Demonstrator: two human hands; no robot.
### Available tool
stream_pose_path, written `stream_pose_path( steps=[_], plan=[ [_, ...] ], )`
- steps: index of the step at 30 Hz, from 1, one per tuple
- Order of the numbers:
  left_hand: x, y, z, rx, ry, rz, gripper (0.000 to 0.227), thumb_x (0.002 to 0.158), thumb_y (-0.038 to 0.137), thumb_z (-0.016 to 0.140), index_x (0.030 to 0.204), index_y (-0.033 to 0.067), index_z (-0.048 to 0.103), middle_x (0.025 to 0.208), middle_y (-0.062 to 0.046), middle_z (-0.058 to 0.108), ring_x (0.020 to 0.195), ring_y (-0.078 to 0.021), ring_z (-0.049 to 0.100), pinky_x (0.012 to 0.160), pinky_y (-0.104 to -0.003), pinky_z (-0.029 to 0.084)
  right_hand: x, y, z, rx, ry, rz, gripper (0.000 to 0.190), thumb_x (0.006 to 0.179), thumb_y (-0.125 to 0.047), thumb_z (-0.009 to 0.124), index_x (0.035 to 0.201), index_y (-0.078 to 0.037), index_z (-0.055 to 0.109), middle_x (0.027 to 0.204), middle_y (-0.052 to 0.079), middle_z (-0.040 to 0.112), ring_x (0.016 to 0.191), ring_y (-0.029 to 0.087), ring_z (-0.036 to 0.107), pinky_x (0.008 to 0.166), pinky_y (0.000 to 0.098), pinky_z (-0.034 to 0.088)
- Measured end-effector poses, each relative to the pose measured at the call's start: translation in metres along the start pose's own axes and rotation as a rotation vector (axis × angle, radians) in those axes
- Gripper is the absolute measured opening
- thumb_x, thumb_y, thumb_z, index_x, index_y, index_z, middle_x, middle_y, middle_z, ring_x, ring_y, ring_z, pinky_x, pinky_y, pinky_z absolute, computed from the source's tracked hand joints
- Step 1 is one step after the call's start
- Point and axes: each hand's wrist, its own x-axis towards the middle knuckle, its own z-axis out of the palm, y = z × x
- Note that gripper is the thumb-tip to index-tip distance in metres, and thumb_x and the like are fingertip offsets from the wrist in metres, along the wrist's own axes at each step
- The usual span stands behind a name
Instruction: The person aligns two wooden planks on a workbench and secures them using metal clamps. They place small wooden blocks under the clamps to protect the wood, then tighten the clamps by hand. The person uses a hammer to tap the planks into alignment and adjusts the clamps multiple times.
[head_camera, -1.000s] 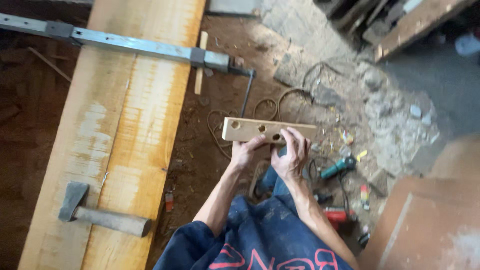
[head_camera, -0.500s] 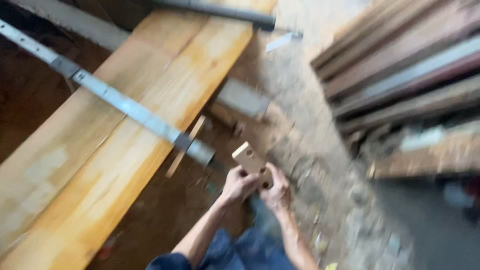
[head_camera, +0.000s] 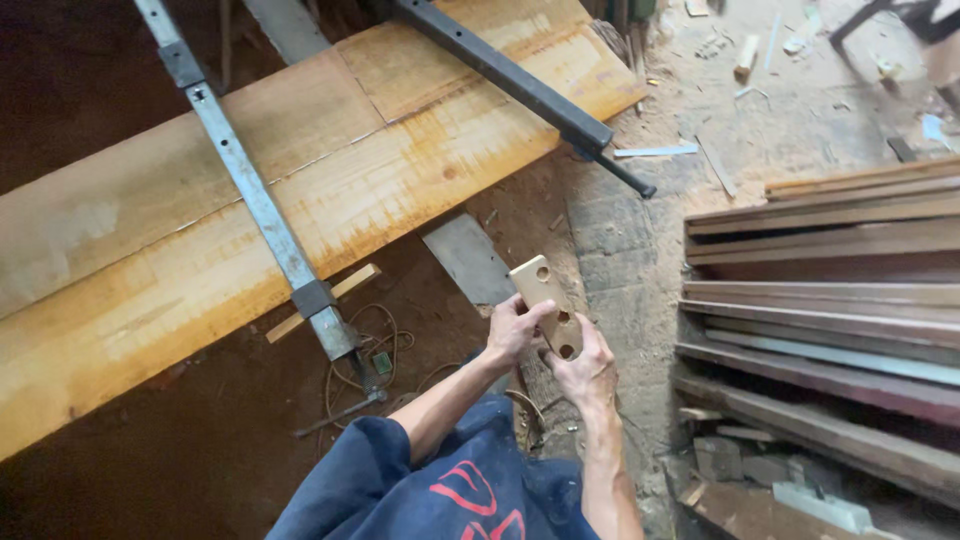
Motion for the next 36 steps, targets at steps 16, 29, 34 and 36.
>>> stream_pose_path(
  steps=[16,29,34,36],
  plan=[
    [0.23,0.095,-0.182,-0.905,1.055,0.312,0.032,0.094,0.03,0.07,0.111,0.0021,0.067,0.099,-0.009,0.072,0.085,-0.0238,0.07,0.068,-0.037,0.061,0.294,-0.008,0.01,-0.163,0.069,-0.52,0.062,0.09,-0.036,0.08,0.138,-0.004,0.059,0.139,0.022,0.06,0.123,0.035,0.058,0.104,0.051,0.048],
    [0.178,0.079,-0.182,-0.528,1.031,-0.089,0.049,0.101,0.046,0.063,0.1,-0.0031,0.061,0.079,-0.012,0.066,0.057,-0.0188,0.062,0.045,-0.027,0.048,0.399,0.035,0.013,-0.008,-0.314,-0.221,0.066,0.093,-0.041,0.077,0.143,-0.008,0.05,0.104,0.02,0.073,0.094,0.033,0.072,0.081,0.0428,0.055],
    [0.196,0.078,-0.105,-0.189,1.05,-0.07,0.044,0.099,0.043,0.062,0.103,-0.0002,0.066,0.088,-0.01,0.072,0.065,-0.0162,0.069,0.052,-0.028,0.054,0.424,0.033,0.008,0.108,-0.626,0.05,0.076,0.081,-0.05,0.078,0.143,-0.013,0.055,0.098,0.015,0.075,0.086,0.028,0.071,0.077,0.0415,0.057],
    [0.221,0.08,-0.064,-0.092,0.957,-0.05,0.043,0.097,0.043,0.061,0.109,0.0022,0.07,0.092,-0.008,0.076,0.069,-0.0139,0.071,0.057,-0.027,0.057,0.426,0.035,0.006,0.122,-0.642,0.034,0.077,0.079,-0.051,0.08,0.142,-0.013,0.057,0.103,0.014,0.074,0.091,0.028,0.07,0.081,0.0408,0.056]
  ],
)
